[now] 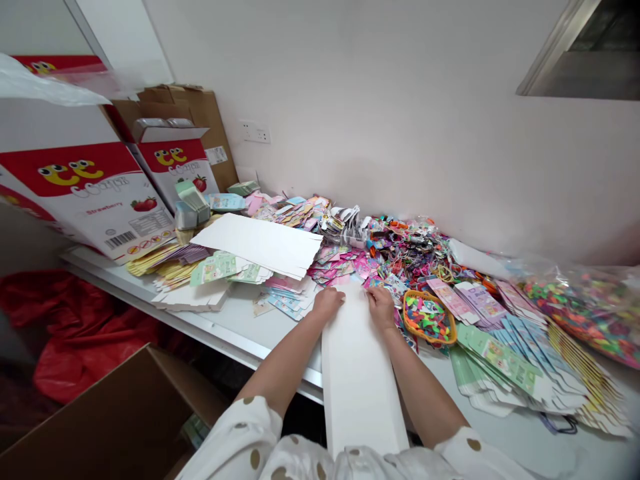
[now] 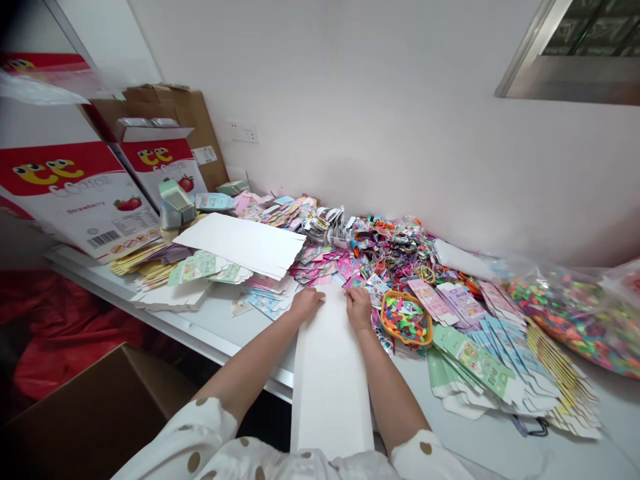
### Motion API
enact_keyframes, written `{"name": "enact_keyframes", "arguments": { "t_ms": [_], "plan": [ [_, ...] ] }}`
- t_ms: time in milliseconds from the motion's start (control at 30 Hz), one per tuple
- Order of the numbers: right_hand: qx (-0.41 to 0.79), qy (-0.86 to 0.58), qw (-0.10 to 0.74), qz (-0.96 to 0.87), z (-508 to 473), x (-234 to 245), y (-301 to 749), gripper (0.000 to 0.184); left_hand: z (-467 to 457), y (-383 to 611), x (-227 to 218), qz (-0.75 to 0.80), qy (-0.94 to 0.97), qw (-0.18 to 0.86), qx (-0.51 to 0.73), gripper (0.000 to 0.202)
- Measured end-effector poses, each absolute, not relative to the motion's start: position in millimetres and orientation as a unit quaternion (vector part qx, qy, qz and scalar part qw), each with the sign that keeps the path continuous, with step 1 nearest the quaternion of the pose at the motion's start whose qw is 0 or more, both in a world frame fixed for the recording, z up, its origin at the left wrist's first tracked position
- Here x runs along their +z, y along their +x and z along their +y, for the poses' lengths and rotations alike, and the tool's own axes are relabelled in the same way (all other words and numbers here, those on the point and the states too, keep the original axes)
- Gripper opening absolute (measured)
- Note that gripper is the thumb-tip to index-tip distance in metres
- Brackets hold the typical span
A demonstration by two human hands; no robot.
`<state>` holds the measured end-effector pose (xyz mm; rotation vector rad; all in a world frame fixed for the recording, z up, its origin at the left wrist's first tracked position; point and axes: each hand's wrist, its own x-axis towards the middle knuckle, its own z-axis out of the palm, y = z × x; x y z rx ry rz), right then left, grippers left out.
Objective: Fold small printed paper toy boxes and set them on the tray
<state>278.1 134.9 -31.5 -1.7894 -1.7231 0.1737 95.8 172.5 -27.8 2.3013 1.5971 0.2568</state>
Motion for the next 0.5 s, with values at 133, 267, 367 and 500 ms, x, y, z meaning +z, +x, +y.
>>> {"name": "enact_keyframes", "arguments": {
  "t_ms": [133, 267, 367, 500],
  "plan": [
    [0.07, -0.638, 0.281, -0.713, 125.0, -35.4, 281.7, 0.029, 172.1, 96.0, -29.4, 0.558, 0.807, 0.166, 0.102, 0.02],
    [0.106, -0.584, 0.241, -0.768, 140.3, -30.6, 283.2, 0.021, 170.0, 91.3, -30.3, 0.555, 0.804, 0.18, 0.114, 0.028],
    [0.131, -0.555, 0.225, -0.79, 159.1, -26.3, 282.0, 0.018, 169.0, 88.9, -30.1, 0.562, 0.799, 0.18, 0.12, 0.027],
    [0.157, -0.536, 0.223, -0.799, 171.9, -30.6, 279.6, 0.019, 170.3, 92.8, -29.5, 0.555, 0.808, 0.158, 0.116, 0.019]
  ]
}}
